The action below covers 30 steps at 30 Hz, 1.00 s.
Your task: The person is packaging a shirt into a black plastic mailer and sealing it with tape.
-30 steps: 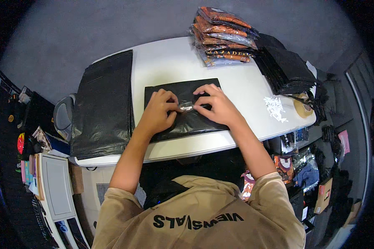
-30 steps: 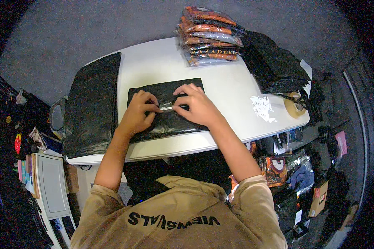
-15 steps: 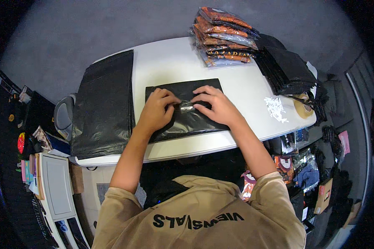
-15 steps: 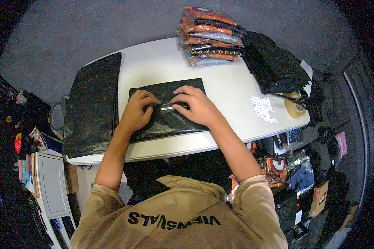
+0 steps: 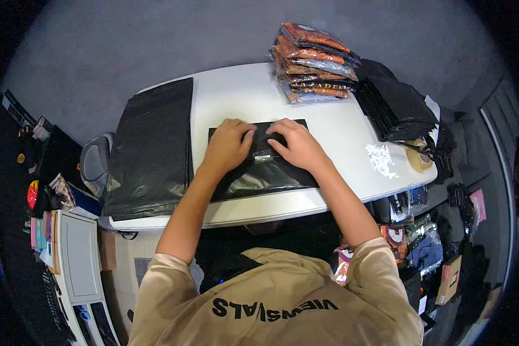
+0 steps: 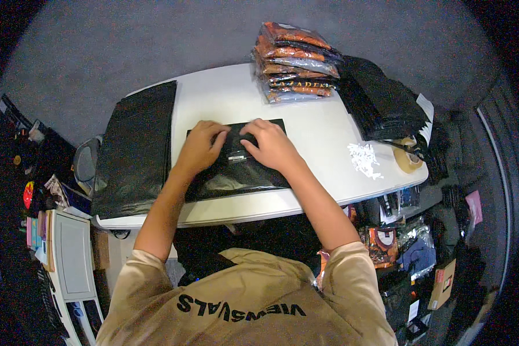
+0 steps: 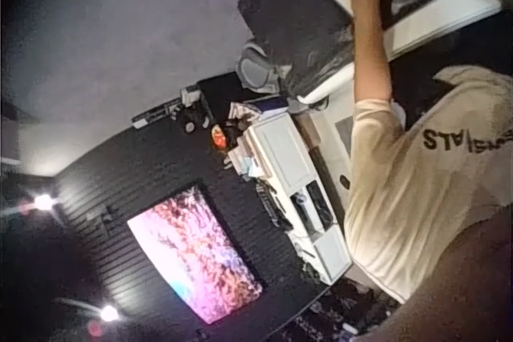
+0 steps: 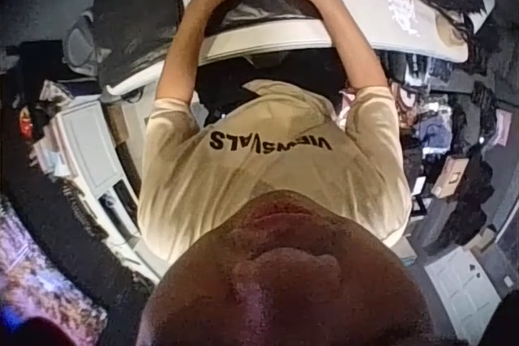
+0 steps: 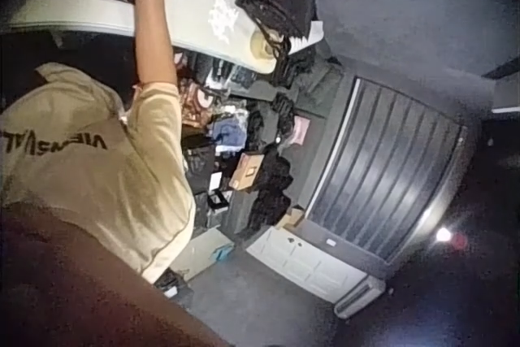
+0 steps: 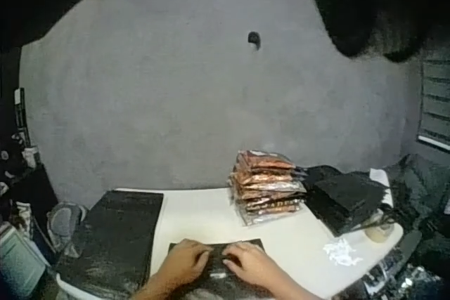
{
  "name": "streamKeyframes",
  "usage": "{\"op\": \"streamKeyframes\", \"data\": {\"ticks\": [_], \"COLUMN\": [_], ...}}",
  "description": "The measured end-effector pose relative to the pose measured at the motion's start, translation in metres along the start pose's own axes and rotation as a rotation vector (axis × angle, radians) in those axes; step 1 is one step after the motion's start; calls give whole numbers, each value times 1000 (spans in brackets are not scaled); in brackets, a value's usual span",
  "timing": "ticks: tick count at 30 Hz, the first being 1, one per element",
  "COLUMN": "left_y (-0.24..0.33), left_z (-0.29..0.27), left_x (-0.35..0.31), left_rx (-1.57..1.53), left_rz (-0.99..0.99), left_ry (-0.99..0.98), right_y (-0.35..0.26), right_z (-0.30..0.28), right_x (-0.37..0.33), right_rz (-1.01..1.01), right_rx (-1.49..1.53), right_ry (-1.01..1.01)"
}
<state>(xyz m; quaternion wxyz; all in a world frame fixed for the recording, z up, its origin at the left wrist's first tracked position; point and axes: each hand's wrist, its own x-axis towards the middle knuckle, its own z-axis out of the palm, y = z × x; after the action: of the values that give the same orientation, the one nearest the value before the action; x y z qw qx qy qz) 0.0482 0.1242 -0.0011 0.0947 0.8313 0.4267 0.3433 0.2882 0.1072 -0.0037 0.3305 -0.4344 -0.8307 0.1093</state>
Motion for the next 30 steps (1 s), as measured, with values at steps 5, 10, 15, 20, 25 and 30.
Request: {"op": "streamKeyframes", "data": {"ticks": [5,10,15,20,25,30], "left_y": [-17,-20,-35,-69,-111,-127], "left_z": [49,41,22,-9,-35,-28], "left_x": [4,-15,-26,-8,44,48], "left_rx": [140,402,390,330,112,-99], "left_rz": [11,-212,-366,-323,-378,-458], "left_ry": [-65,-225,-216,-234,-372,-419], "right_y": [30,38,53,89,104,107], "right_z": [40,28,12,1,0,8], "right_x": [5,-8,-19,-20,20,38], "right_rz": [72,252,350,327,333,422], "right_rx": [-275,-290,-314,-261,-71,-53], "right_ry": [-79,-202,-249,-141,34,-20]}}
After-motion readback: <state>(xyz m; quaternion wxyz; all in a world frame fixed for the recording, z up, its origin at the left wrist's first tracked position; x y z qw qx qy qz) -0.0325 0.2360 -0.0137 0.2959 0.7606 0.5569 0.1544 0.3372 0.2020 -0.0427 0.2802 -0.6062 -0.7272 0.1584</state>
